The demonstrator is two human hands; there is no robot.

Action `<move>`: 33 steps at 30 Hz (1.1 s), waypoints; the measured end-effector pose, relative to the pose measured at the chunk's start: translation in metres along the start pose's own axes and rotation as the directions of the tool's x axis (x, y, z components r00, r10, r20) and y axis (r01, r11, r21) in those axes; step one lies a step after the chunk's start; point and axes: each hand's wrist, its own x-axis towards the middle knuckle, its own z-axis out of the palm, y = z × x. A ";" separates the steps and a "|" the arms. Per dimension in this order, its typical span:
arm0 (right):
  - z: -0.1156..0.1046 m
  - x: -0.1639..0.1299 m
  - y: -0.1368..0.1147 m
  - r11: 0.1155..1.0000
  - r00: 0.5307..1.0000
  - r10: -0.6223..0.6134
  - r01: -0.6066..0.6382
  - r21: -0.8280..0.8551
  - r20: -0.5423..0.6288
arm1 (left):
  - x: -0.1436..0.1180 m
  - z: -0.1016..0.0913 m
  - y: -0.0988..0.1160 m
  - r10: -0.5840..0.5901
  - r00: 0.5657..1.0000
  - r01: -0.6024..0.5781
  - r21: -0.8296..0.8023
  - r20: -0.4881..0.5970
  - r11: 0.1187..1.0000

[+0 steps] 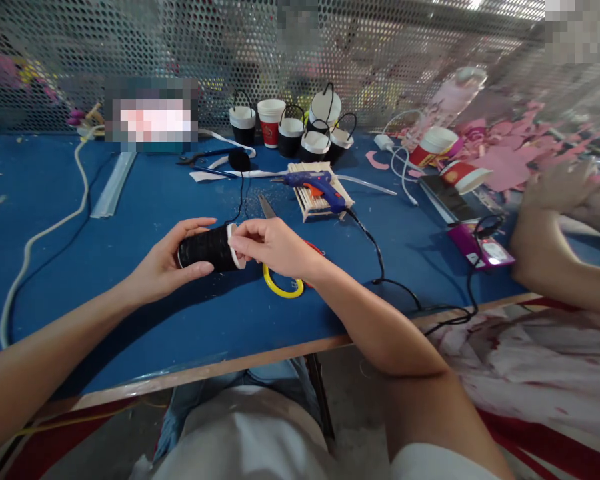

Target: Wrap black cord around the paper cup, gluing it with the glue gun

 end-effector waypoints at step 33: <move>-0.061 0.010 -0.008 0.922 0.807 -0.167 -0.075 -0.380 -0.567 | -0.003 0.002 0.011 0.009 0.998 -0.026 0.259 0.067 0.965</move>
